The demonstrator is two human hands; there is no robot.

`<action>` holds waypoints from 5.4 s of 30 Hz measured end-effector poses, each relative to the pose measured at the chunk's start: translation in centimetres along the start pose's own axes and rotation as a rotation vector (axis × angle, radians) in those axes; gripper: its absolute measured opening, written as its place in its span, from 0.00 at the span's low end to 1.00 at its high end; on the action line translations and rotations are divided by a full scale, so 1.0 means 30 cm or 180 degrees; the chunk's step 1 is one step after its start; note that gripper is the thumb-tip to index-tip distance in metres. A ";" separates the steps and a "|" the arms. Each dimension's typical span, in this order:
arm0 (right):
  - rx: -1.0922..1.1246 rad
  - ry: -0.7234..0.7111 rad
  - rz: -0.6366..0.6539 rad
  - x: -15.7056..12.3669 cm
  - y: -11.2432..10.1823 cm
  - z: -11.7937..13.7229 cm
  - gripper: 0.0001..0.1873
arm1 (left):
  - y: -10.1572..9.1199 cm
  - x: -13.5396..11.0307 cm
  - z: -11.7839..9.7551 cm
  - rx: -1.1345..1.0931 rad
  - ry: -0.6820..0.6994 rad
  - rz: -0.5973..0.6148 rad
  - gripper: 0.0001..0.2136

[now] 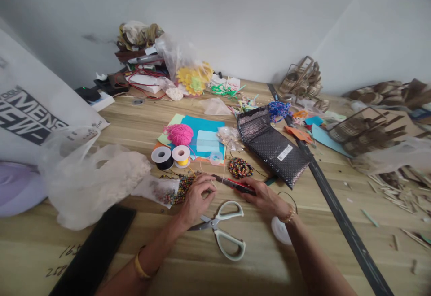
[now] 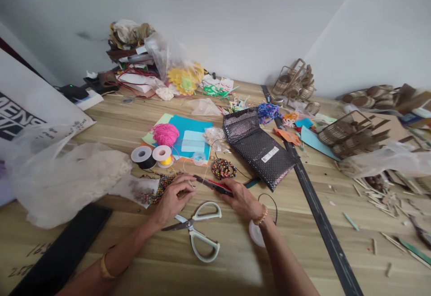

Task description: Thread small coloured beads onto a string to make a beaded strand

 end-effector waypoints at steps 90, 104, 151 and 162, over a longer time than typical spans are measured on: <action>-0.2214 -0.0245 -0.0567 -0.157 0.104 0.026 0.37 | -0.003 -0.004 0.037 -0.0188 0.0102 -0.0106 0.04; -0.2219 0.0060 -0.0456 -0.159 0.104 0.091 0.21 | -0.004 -0.003 0.029 -0.0203 0.0040 -0.0010 0.04; -0.0779 -0.0321 -0.0679 -0.074 0.054 0.165 0.08 | -0.006 -0.003 -0.004 -0.0561 -0.0184 0.0013 0.04; 0.1244 -0.0084 -0.0480 0.051 0.189 0.157 0.08 | -0.016 0.004 -0.025 -0.0767 -0.0447 0.0046 0.04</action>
Point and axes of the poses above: each hand's wrist, its own x-axis towards the middle knuckle, its own y-axis out of the palm, z = x × y, the point moved 4 cm from there along x, towards the middle knuckle, and after that the axes turned 5 degrees about -z, right-handed, at the moved point
